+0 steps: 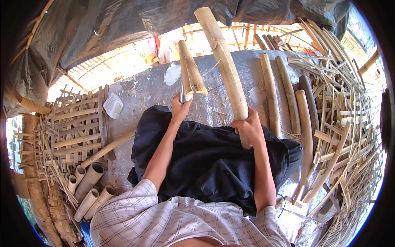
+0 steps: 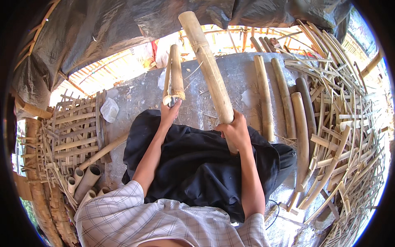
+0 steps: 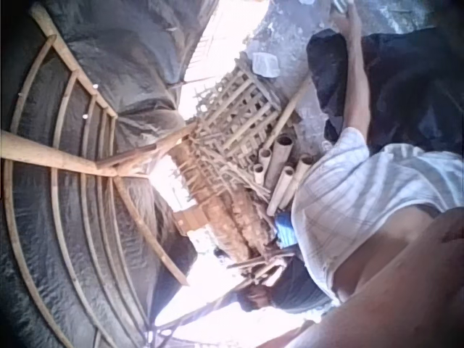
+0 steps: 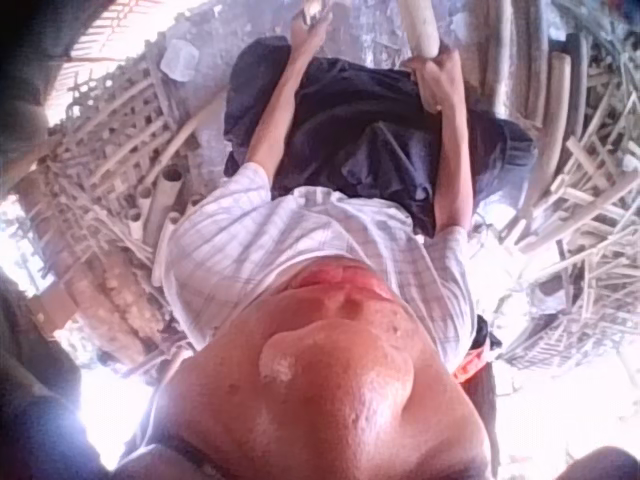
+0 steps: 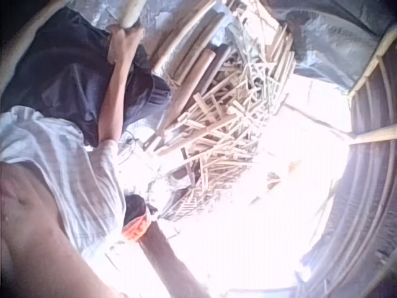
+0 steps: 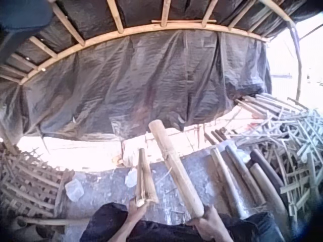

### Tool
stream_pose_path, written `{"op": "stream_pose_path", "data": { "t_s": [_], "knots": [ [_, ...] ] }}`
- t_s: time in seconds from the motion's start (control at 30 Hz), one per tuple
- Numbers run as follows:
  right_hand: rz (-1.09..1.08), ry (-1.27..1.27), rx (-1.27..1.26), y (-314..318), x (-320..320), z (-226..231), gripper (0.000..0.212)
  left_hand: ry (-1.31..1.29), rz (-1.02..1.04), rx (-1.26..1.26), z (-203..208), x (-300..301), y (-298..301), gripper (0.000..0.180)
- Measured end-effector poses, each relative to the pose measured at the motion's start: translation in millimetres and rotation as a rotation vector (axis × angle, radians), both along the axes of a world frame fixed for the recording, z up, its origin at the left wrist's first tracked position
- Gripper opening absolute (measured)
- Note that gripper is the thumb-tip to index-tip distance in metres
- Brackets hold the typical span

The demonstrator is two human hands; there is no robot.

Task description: The person splits and shaves bamboo stalks using a knife, handling individual pieces and moving strips aside while sitting among a pile of bamboo debris.

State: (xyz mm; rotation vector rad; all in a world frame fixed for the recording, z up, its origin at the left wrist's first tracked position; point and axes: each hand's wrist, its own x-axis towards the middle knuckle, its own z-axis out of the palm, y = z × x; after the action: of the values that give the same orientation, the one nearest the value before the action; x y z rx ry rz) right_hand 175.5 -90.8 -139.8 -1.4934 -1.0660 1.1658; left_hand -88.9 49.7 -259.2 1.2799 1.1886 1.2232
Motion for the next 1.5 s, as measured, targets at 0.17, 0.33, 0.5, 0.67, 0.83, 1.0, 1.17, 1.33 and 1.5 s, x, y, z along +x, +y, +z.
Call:
{"op": "stream_pose_path", "data": {
  "t_s": [0.17, 0.33, 0.5, 0.67, 0.83, 1.0, 1.17, 1.33, 1.5],
  "knots": [
    [-0.015, -0.109, 0.074, -1.8, 11.4, 10.8, 0.034, -0.056, -0.05, -0.089, -26.6, -6.6, 6.3, 0.019],
    [-0.079, -0.161, 0.196, 13.0, 0.1, 40.9, 0.031, -0.5, -0.073, -0.107, -76.7, -25.3, 24.3, 0.032],
    [-0.014, -0.785, 0.23, 14.1, 15.3, 64.8, 0.047, -0.105, -0.136, 0.166, -46.9, -14.0, 23.0, 0.015],
    [-0.091, -1.272, 0.296, 28.1, 34.8, 108.2, 0.055, -0.005, -0.105, 0.23, 14.7, -19.7, 0.5, 0.02],
    [-0.146, -0.696, 0.265, 25.7, 37.0, 121.0, 0.04, 0.084, -0.207, 0.17, 33.7, -20.9, -6.3, 0.028],
    [-0.17, -0.71, 0.085, 17.8, 16.8, 102.0, 0.041, 0.204, -0.192, 0.293, 33.2, -21.2, -8.2, 0.043],
    [-0.217, -0.724, 0.211, 17.4, 28.1, 80.8, 0.049, 0.177, -0.192, 0.276, 16.4, -19.6, -4.6, 0.044],
    [-0.236, -0.45, 0.386, 21.0, 18.0, 121.1, 0.026, 0.142, -0.225, 0.308, 39.6, -22.6, -7.4, 0.031],
    [-0.03, -0.244, 0.213, 5.5, 22.3, 122.5, 0.021, 0.214, -0.263, 0.282, 43.0, -25.1, -4.9, 0.02]
  ]
}}
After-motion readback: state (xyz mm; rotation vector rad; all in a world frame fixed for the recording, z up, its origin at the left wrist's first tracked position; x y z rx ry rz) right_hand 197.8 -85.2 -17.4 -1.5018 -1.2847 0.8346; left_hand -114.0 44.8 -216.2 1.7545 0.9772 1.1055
